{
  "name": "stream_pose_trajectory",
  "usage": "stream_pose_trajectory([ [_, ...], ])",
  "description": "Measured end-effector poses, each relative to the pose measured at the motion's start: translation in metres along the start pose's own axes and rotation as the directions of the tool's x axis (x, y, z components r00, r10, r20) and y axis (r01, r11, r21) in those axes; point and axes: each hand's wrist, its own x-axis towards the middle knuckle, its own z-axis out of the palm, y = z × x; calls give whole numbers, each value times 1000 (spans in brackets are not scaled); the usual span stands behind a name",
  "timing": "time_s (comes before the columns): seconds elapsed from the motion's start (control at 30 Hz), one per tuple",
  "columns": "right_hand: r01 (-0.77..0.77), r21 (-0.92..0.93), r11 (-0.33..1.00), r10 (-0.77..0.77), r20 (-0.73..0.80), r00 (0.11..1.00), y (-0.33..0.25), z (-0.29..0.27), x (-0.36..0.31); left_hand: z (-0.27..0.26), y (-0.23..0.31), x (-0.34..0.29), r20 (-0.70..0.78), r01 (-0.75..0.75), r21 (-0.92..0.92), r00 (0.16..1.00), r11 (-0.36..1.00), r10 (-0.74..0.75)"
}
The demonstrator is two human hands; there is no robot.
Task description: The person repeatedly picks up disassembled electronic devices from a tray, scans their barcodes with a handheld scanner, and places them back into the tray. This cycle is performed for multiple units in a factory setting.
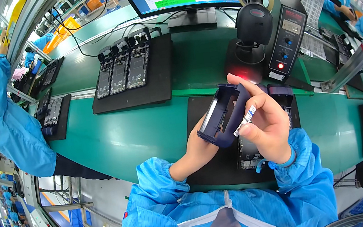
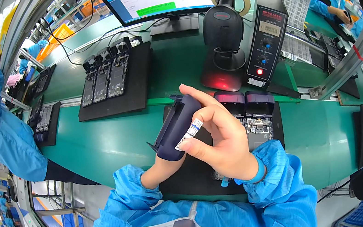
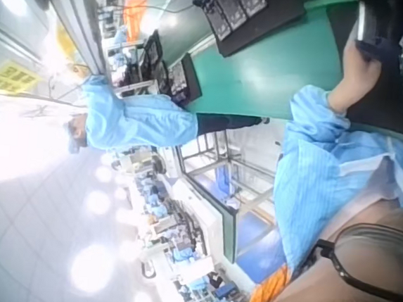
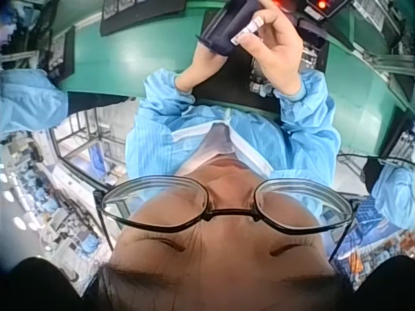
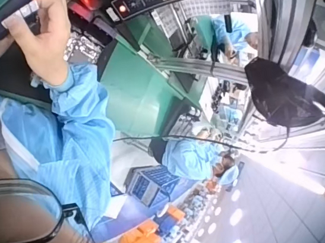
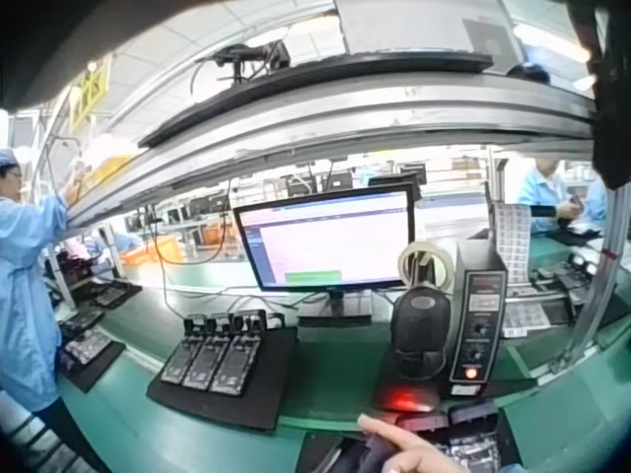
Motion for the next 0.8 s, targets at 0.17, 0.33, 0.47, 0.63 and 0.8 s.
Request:
stream_pose_trajectory([
  [0.17, 34, -47, 998, -35, -18, 999, -1, 8, -1, 1, -20, -1, -52, -58, -41, 997, 998, 56],
  [0.33, -194, 229, 954, 233, -159, 959, -5, 0, 6, -2, 7, -7, -36, -123, 142, 991, 982, 129],
  [0.47, -206, 309, 929, 318, -376, 870, -8, -69, 11, -17, -7, -22, -112, 84, -134, 989, 987, -99],
  [0.63, -245, -166, 955, -26, -871, 490, 1, -190, -11, -25, -21, -40, -44, 321, -267, 938, 909, -344],
  [0.8, -419, -354, 836, -95, -846, 524, 7, -219, -11, -18, -16, -40, -173, 148, 377, 981, 914, -87],
])
